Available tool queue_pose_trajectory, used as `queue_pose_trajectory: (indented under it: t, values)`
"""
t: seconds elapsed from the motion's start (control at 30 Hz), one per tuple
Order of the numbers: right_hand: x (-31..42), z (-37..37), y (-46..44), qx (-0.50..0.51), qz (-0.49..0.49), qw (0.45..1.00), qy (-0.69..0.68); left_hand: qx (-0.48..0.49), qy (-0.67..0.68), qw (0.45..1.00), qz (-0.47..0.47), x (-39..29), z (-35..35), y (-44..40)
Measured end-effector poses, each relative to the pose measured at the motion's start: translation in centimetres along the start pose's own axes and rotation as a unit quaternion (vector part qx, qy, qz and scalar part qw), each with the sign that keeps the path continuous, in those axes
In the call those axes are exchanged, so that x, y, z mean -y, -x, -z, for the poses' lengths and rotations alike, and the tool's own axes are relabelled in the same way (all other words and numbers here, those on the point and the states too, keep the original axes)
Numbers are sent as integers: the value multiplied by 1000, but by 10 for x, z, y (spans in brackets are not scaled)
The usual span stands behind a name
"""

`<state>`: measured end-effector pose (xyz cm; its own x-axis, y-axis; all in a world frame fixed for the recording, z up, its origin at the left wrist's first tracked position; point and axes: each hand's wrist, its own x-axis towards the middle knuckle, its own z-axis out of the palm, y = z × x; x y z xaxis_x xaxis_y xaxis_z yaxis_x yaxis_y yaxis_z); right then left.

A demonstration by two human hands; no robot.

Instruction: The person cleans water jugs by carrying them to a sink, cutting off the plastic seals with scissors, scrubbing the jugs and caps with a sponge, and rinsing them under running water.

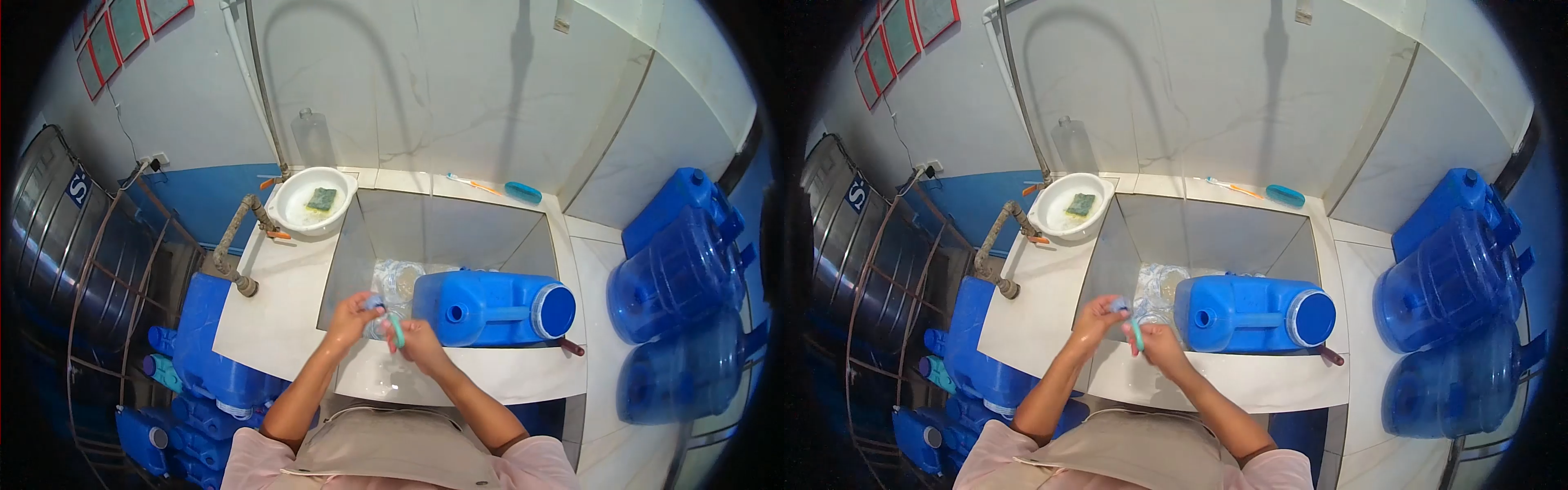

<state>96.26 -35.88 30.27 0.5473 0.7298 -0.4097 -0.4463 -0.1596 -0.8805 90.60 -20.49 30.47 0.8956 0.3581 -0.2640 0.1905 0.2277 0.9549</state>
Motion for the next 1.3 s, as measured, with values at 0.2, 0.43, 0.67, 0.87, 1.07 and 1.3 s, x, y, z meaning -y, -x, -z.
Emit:
queue_pose_trajectory:
  t: [0.2, 0.43, 0.67, 0.87, 1.07, 1.3]
  values:
    - [20, -7, -25, -130, 203, 933, 268, -18, -4, 1000, 8, 2, 20, -5]
    - [36, -31, -36, -75, 335, 846, 408, 46, -16, 997, 57, -12, 43, 0]
    - [20, -54, -49, -167, 417, 797, 404, 22, -78, 994, -74, 2, 52, -5]
    - [13, -68, -64, -210, 384, 850, 292, 18, -78, 990, -114, 15, 69, -14]
    - [-3, -59, -91, -232, 296, 927, 9, 56, -41, 987, -145, 10, 77, -16]
    - [23, -67, -57, -209, 372, 838, 340, 86, -204, 956, -193, 5, 74, -30]
